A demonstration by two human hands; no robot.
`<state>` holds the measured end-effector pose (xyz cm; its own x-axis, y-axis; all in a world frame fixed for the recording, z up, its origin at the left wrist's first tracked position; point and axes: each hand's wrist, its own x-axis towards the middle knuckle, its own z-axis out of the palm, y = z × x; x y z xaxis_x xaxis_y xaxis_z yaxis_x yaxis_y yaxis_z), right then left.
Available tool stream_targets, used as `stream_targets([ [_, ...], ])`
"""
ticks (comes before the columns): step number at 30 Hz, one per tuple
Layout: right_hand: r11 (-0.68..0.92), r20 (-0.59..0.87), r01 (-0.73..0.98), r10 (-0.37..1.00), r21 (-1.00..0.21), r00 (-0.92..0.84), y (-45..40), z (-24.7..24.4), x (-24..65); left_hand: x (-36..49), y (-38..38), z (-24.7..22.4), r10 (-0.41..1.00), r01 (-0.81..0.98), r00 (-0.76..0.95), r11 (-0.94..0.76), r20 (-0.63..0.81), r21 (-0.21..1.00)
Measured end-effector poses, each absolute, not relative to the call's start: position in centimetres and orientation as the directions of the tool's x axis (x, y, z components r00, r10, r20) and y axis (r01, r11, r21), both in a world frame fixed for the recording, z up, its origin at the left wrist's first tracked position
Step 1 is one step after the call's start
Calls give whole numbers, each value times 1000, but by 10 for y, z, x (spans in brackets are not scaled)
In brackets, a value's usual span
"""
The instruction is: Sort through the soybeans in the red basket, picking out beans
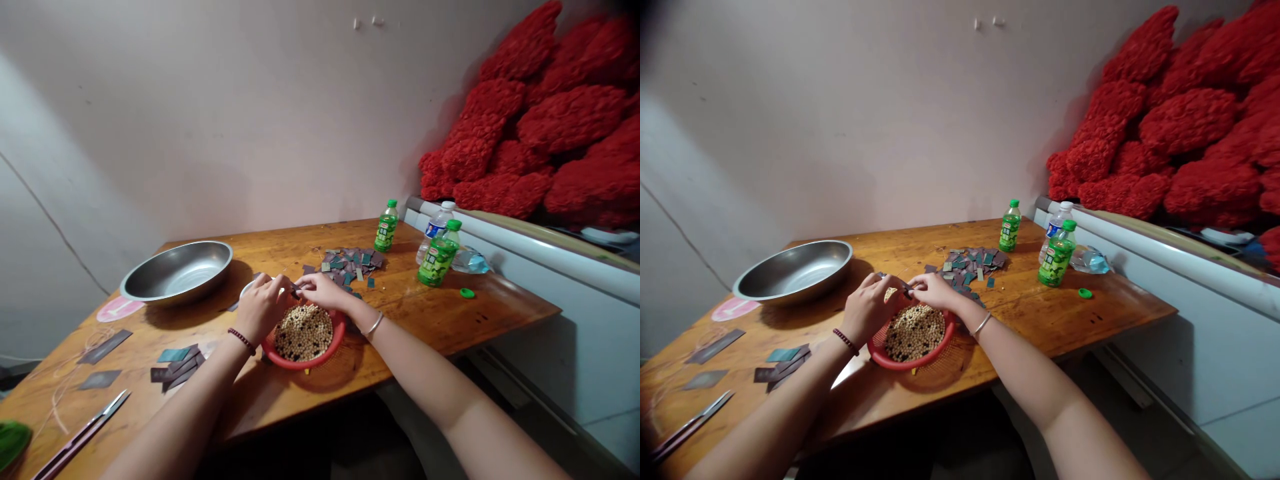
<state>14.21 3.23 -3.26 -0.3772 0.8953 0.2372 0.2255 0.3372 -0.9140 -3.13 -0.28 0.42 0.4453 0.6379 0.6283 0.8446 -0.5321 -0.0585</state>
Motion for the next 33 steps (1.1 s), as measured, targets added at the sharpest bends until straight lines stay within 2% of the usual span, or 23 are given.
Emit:
stream_targets([
  [17,350,246,233,891,-907,-381,29,-32,144,-30,-1,0,680,848,406,-529,611,25],
  [25,345,231,274,898,-898,-374,25,-27,143,-30,-2,1,688,855,402,-519,604,22],
  [33,340,234,241,894,-909,-382,25,-27,143,-31,0,-1,695,867,377,-498,611,32],
])
